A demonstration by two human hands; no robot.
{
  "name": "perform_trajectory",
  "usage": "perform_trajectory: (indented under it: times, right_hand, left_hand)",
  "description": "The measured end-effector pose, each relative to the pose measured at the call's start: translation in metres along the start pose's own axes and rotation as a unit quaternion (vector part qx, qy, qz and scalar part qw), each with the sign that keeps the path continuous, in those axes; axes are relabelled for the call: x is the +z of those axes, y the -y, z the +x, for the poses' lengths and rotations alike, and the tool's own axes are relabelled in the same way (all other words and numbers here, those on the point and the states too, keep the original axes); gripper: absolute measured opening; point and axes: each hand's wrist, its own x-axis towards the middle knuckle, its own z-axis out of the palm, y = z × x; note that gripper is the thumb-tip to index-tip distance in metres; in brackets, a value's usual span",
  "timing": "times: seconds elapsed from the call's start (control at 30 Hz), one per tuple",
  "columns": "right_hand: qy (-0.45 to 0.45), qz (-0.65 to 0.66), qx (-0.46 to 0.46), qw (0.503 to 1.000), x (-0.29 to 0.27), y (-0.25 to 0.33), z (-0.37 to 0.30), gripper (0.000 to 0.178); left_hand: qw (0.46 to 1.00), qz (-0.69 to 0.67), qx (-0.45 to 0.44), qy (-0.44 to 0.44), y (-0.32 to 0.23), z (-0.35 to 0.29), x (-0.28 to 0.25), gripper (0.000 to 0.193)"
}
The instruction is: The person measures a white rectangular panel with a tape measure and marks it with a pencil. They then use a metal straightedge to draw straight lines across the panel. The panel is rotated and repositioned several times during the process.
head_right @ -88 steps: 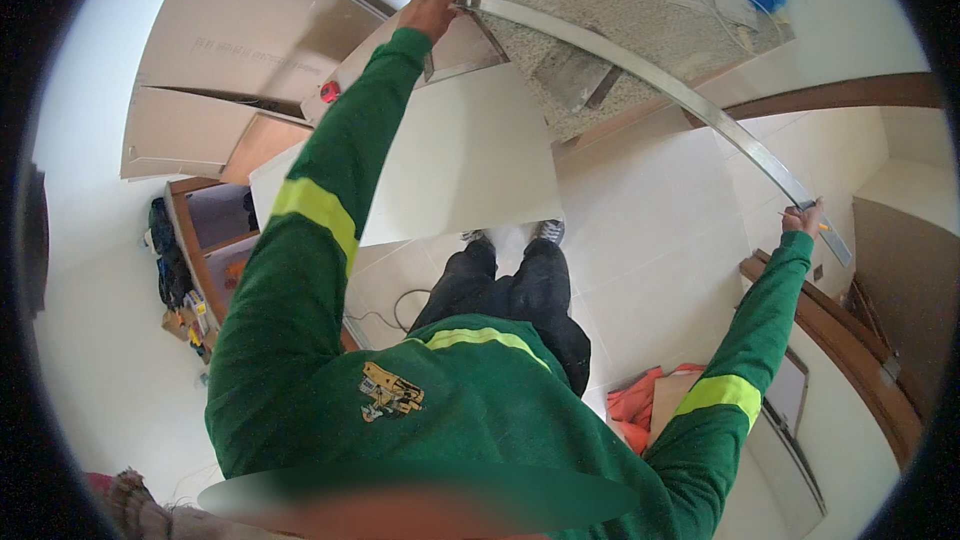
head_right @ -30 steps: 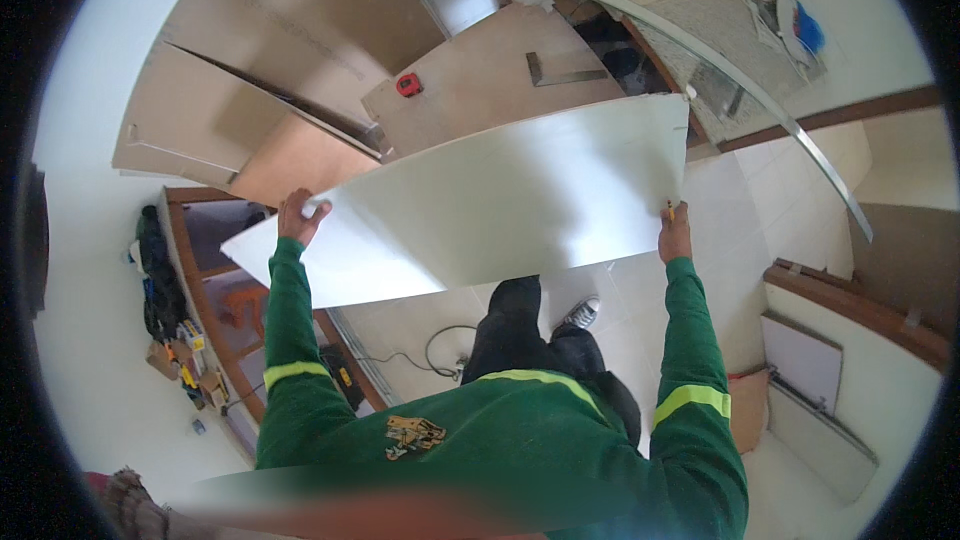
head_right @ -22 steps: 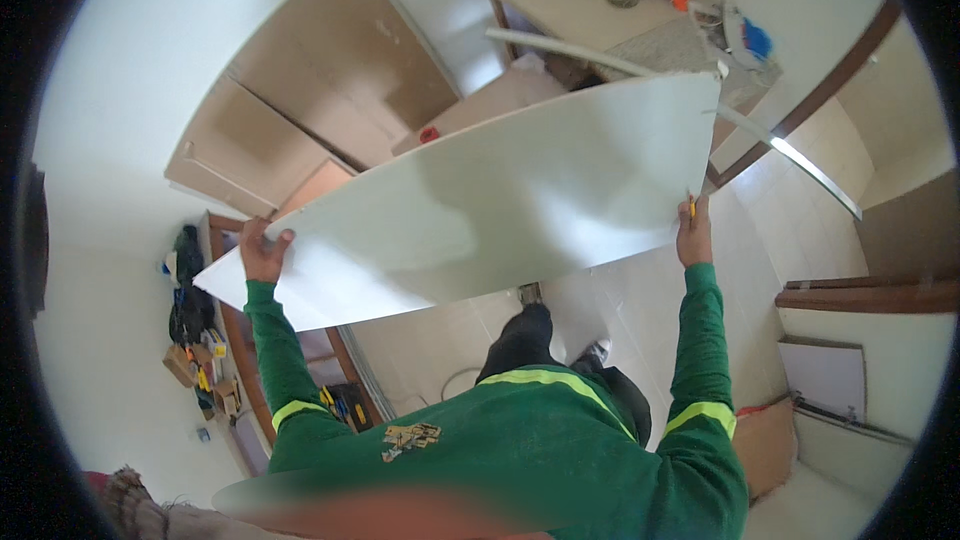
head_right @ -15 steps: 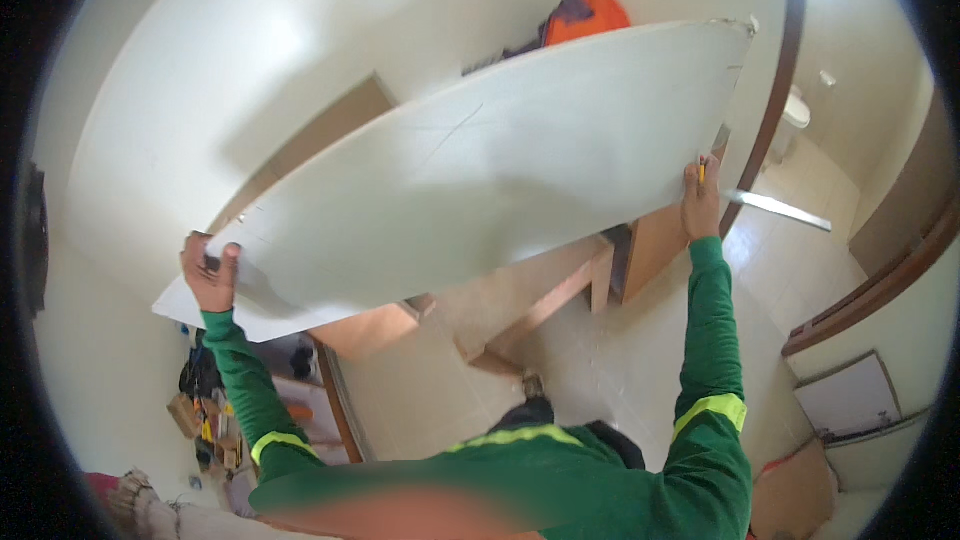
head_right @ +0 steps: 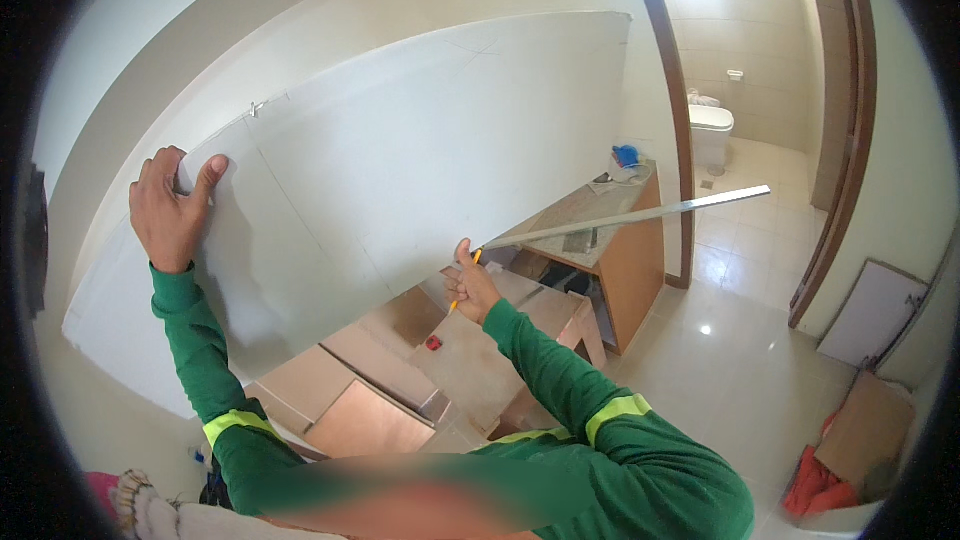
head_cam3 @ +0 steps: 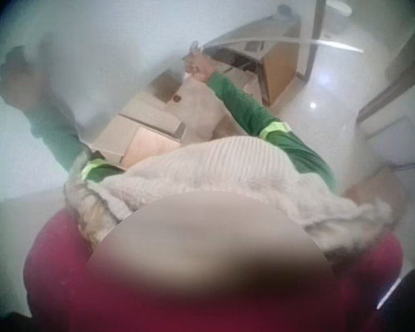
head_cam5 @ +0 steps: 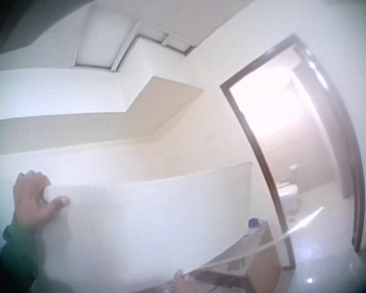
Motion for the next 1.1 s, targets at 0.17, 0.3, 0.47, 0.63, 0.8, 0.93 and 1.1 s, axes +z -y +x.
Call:
perform_trajectory:
  times: [0.17, 0.3, 0.47, 0.63, 0.8, 0.93, 1.1]
  right_hand:
    - [-0.008, 0.079, 0.026, 0.997, 0.002, -0.006, 0.022, 0.049]
    - [-0.028, 0.111, 0.025, 0.993, 0.017, -0.002, 0.057, 0.044]
    - [-0.009, 0.088, 0.0, 0.996, 0.05, 0.013, 0.088, 0.045]
    - [0.023, 0.065, 0.006, 0.998, 0.072, 0.026, 0.099, 0.045]
    - [0.053, 0.027, 0.015, 0.998, 0.097, 0.039, 0.103, 0.045]
    - [0.077, 0.005, 0.009, 0.997, 0.132, 0.053, 0.104, 0.043]
    - [0.097, 0.0, 0.01, 0.995, 0.17, 0.077, 0.111, 0.041]
  left_hand:
    - [0.999, 0.019, 0.01, 0.03, -0.004, -0.013, -0.01, 0.058]
    - [0.995, 0.024, 0.066, -0.07, -0.006, -0.014, -0.014, 0.052]
    - [0.99, 0.047, 0.073, -0.111, 0.006, -0.011, -0.024, 0.05]
    - [0.988, 0.072, 0.055, -0.125, 0.019, -0.007, -0.038, 0.05]
    - [0.981, 0.104, 0.058, -0.155, 0.023, -0.001, -0.053, 0.05]
    - [0.973, 0.136, 0.058, -0.175, 0.031, 0.012, -0.074, 0.052]
    - [0.958, 0.162, 0.067, -0.227, 0.043, 0.039, -0.088, 0.054]
